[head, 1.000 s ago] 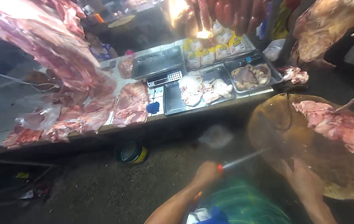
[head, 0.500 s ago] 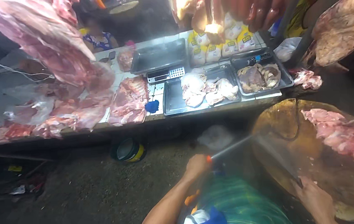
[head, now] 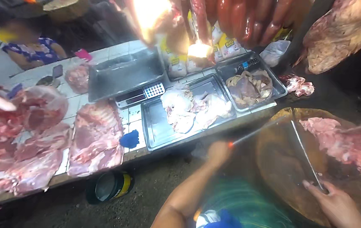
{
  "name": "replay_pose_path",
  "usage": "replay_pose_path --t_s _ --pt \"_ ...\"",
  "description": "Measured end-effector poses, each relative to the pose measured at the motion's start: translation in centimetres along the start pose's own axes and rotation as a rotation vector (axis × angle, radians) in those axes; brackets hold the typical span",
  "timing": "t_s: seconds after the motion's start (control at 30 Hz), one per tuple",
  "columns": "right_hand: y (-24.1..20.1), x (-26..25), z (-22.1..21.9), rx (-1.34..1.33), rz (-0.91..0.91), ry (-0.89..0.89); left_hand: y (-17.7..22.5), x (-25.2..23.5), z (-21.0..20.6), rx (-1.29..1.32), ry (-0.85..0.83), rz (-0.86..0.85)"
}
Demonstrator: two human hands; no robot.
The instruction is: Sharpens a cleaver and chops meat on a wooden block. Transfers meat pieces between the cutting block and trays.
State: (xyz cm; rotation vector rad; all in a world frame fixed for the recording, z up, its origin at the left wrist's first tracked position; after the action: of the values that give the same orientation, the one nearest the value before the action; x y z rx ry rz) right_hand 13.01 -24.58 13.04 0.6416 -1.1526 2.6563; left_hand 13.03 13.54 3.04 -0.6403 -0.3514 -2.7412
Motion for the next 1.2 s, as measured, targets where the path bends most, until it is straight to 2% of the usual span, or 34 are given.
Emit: replay_pose_path --t_s 0.1,0.17,0.3,0.4,0.47,0.57,0.63,0.7,0.77,0.8,0.87,0.9,1.1,1.13,1.2 --pt "-2.5 -1.8 -0.2 0.29 0.159 0.221 0.0 -0.9 -1.4 0.001 -0.051 -0.112" --pt "-2.3 -3.4 -0.2 0.353 0.225 0.293 -0.6 -1.1 -1.9 0.039 -0.077 -0.14" --pt "2.5 -5.0 1.3 0.269 0.005 0.331 -1.7 -4.3 -0.6 0.326 -0.155 -0.018" --pt "7.3 -3.9 1.0 0.079 -0.167 0.375 0.1 -7.8 3.5 0.589 -0.104 0.021" --pt "10.2 -3.0 0.3 0.002 -0.242 0.421 1.4 -11.3 6.7 0.6 0.008 0.034" --pt "14.5 -1.8 -0.4 0.026 -0.337 0.476 3.0 -16.6 10.6 0.566 0.085 0.147" --pt "16.6 -1.2 -0.6 0.075 -0.36 0.496 4.0 -19.1 11.5 0.503 0.097 0.159" --pt "17.7 -1.2 -0.7 0.125 -0.346 0.503 5.0 -20.6 11.3 0.413 0.084 0.098" --pt "18.8 -1.5 -0.7 0.163 -0.295 0.518 5.2 -19.7 11.0 0.253 0.153 0.024" --pt "19.2 -1.7 -0.6 0.177 -0.264 0.528 4.8 -18.5 11.0 0.164 0.249 0.013" --pt "19.8 -2.0 -0.4 0.2 -0.23 0.522 3.0 -15.3 10.9 0.047 0.417 0.027" --pt "20.0 -2.1 -0.3 0.196 -0.228 0.509 1.6 -13.9 10.5 0.024 0.441 0.057" --pt "20.2 -2.8 0.3 0.186 -0.254 0.433 -13.1 -7.4 10.5 0.31 0.349 0.475" --pt "20.2 -2.8 0.4 0.183 -0.257 0.418 -13.9 -7.0 10.3 0.294 0.339 0.465" --pt "20.5 -3.3 0.7 0.173 -0.243 0.402 -12.7 -7.2 9.2 0.215 0.306 0.317"
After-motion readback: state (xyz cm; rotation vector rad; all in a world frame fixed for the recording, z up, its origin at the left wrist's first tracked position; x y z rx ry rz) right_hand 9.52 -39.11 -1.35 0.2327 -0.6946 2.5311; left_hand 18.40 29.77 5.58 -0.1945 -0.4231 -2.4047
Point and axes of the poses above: each hand's wrist, its own x-axis away from the middle knuckle, its own z-axis out of the back of the hand, y = z × x, the point moved 9 cm from there along -x, towards the middle knuckle, and after that the axes turned 11 degrees about -x, right-handed, at the moved point
